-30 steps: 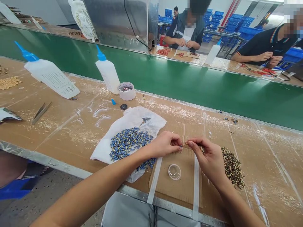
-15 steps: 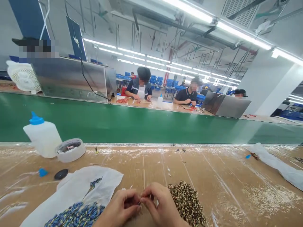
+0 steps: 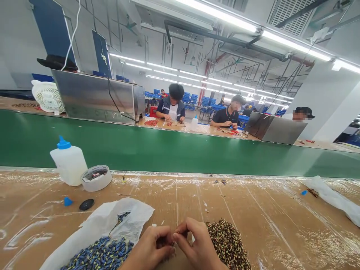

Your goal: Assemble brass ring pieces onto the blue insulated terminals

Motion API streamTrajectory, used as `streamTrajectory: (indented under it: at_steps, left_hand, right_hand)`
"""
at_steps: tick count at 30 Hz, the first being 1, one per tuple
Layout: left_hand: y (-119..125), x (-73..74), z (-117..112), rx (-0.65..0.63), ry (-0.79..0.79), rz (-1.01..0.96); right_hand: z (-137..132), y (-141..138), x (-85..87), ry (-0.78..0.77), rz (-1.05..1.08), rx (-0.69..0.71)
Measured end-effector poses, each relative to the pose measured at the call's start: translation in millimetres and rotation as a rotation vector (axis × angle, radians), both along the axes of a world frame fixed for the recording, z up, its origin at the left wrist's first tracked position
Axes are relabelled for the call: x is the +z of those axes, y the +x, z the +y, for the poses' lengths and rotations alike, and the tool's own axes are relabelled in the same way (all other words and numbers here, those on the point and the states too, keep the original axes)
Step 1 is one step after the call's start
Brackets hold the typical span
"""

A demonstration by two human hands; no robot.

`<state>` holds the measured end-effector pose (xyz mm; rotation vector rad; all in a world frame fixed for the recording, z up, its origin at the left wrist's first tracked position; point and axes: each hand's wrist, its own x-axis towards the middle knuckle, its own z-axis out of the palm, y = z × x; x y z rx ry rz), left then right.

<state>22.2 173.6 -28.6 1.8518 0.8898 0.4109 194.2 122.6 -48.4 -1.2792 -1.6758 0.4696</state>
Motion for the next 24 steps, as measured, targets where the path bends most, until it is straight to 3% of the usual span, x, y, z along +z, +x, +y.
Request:
streamTrajectory:
  at_steps: [17, 24]
  left_hand:
    - [-1.8, 2.9, -0.8, -0.008, 0.01, 0.031]
    - [0.5, 4.9, -1.1, 0.018, 0.011, 0.035]
  right_hand:
    - [-1.2, 1.8, 5.7, 0.09, -0.036, 0.162]
    - [-2.3, 4.0, 8.4, 0.07, -0.045, 0.14]
